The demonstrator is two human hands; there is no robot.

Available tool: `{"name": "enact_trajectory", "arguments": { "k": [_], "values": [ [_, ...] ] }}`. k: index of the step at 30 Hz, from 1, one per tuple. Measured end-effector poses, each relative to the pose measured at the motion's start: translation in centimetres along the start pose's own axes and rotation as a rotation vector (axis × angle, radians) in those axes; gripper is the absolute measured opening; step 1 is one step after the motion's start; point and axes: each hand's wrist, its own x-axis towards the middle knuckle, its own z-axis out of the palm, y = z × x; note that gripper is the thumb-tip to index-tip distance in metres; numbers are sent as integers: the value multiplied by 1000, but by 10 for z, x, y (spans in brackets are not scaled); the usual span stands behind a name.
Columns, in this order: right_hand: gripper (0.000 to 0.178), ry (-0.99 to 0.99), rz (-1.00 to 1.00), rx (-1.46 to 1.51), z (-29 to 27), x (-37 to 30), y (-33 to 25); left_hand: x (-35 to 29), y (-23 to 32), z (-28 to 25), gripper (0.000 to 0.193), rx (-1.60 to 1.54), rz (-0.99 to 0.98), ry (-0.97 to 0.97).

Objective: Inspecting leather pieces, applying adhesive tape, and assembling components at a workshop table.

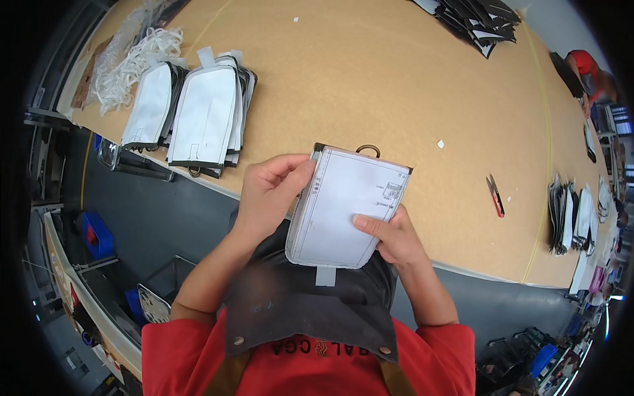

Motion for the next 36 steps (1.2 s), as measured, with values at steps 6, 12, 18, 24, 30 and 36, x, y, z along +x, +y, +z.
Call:
{"name": "enact_trajectory", "arguments": {
  "k": [6,12,18,24,30,36],
  "values": [
    [48,-15,-34,31,-1,3,7,-3,-7,6,15,235,244,147],
    [47,-26,-35,32,0,4,8,-5,-9,3,15,233,265,149],
    [46,-35,-34,37,-1,6,8,-2,0,0,17,133,174,85],
    [46,-32,-25,41,-2,8,9,0,2,-1,17,187,145,84],
    [52,-10,-14,17,0,11,9,2,15,-8,18,253,26,29],
    [62,13,33,55,1,18,4,9,13,-19,25,-95,-216,-97]
  ]
}}
